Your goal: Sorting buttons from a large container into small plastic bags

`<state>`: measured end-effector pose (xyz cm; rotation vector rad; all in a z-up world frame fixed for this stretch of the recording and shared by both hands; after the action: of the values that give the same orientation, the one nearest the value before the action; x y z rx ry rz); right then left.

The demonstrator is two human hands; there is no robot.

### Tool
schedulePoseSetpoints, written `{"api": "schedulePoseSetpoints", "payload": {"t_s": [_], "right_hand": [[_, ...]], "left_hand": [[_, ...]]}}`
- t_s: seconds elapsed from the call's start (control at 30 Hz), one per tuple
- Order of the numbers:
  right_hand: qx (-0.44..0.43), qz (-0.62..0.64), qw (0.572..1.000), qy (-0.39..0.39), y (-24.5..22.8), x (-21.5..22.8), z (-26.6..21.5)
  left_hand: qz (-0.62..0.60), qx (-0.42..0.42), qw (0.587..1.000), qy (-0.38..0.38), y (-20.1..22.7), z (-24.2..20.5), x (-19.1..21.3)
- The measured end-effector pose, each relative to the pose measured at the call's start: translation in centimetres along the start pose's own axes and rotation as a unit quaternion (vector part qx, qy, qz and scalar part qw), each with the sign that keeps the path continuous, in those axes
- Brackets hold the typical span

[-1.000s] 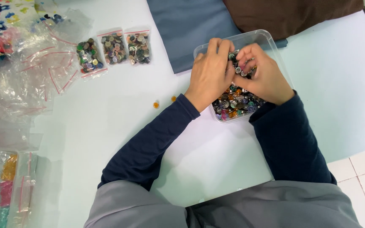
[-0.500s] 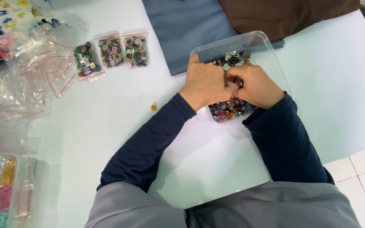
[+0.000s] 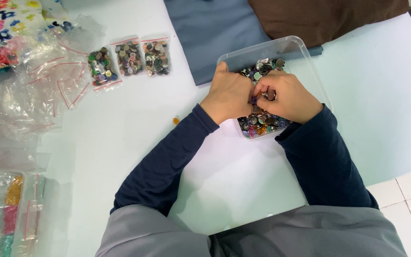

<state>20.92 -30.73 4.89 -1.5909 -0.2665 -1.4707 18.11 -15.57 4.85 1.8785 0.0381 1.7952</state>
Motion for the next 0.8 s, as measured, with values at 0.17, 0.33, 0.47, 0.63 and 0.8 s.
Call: {"api": "schedulePoseSetpoints", "payload": {"t_s": [0.17, 0.33, 0.47, 0.63, 0.8], "right_hand": [[-0.002, -0.007, 0.999, 0.035, 0.6, 0.3, 0.0], [-0.026, 0.037, 0.997, 0.054, 0.5, 0.4, -0.1], [-0.01, 0.025, 0.996, 0.091, 0.4, 0.4, 0.0], [0.001, 0.017, 0.995, 0.094, 0.2, 0.3, 0.0], [0.046, -0.009, 0.992, 0.121, -2.0, 1.5, -0.2]], "left_hand": [[-0.046, -0.026, 0.997, 0.057, -0.2, -0.7, -0.1], [-0.106, -0.044, 0.986, 0.124, -0.4, -1.2, 0.2], [-0.14, -0.081, 0.97, 0.182, -0.5, -1.6, 0.6], [-0.239, -0.115, 0.922, 0.281, -0.4, -3.1, 1.2], [-0.324, -0.126, 0.882, 0.317, -0.6, -5.4, 2.1]]}}
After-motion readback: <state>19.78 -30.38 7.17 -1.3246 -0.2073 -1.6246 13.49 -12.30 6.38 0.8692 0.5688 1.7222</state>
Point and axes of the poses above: each hand's wrist, its own z-axis towards the middle knuckle, its own x-axis out of the back of the hand, y = z × x, the point moved 3 cm from there along z, towards the middle knuckle, and after that the axes turned 7 degrees about -z, right-handed, at the moved point
